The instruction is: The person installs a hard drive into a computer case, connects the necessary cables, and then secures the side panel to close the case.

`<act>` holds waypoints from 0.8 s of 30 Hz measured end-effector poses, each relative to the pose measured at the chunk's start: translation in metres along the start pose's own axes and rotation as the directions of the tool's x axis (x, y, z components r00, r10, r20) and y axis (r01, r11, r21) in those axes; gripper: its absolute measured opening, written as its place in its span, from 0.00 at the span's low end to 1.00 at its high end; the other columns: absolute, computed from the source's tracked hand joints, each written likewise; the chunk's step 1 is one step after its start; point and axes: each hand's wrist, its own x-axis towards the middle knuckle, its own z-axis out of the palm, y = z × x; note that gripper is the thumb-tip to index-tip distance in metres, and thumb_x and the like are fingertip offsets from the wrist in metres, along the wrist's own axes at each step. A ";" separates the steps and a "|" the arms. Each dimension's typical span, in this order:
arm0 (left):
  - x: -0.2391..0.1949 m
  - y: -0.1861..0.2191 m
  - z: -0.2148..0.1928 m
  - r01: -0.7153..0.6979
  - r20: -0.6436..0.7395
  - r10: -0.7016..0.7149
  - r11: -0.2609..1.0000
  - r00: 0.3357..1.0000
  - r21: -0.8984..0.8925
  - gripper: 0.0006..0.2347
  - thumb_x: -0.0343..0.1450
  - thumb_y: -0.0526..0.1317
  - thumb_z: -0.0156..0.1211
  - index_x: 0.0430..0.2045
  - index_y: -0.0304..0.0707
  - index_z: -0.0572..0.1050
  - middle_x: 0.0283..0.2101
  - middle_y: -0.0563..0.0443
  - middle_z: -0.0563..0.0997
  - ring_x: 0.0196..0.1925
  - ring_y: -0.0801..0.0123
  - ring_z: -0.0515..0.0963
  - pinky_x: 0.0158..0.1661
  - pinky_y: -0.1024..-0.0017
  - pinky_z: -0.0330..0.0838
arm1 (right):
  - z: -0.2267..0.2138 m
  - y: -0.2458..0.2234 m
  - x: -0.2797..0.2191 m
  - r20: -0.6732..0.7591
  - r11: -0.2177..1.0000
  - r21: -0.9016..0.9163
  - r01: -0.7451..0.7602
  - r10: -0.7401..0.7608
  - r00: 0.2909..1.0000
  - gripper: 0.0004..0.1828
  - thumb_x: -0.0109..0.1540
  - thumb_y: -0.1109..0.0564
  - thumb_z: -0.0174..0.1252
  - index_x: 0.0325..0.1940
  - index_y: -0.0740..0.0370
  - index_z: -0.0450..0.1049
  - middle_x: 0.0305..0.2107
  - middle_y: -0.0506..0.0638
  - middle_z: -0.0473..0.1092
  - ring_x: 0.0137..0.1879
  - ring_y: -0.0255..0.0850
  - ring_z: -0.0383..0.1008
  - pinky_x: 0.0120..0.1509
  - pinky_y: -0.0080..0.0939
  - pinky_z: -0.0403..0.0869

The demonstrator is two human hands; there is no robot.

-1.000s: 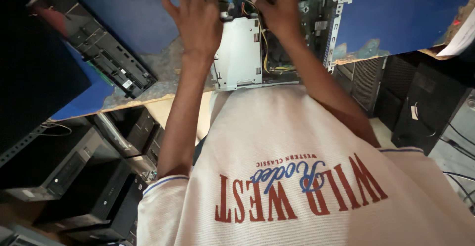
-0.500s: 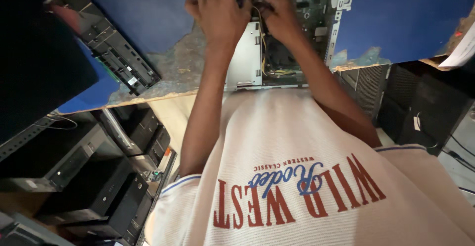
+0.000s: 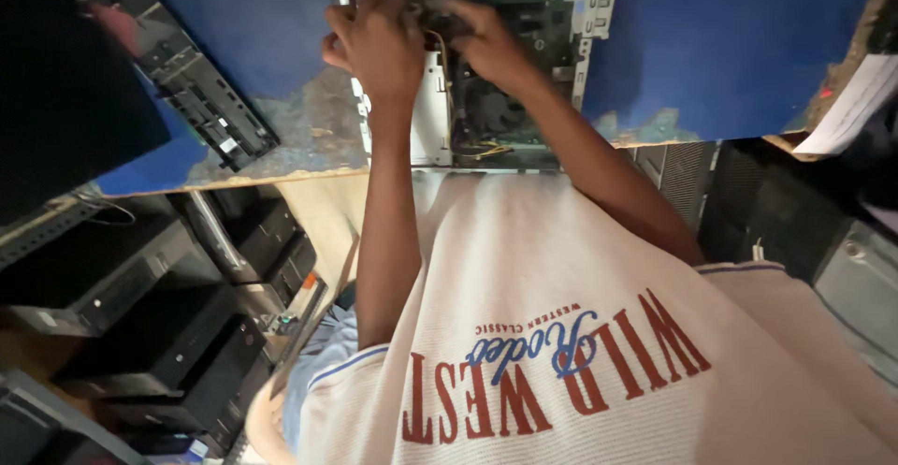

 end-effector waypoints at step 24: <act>0.008 -0.001 -0.013 -0.022 0.139 0.026 0.999 0.990 -0.027 0.10 0.64 0.44 0.65 0.33 0.43 0.83 0.43 0.48 0.82 0.53 0.51 0.70 0.53 0.46 0.50 | -0.012 -0.011 0.010 0.142 0.967 0.202 -0.153 0.125 0.982 0.30 0.54 0.71 0.48 0.61 0.65 0.75 0.56 0.52 0.74 0.60 0.39 0.72 0.64 0.39 0.72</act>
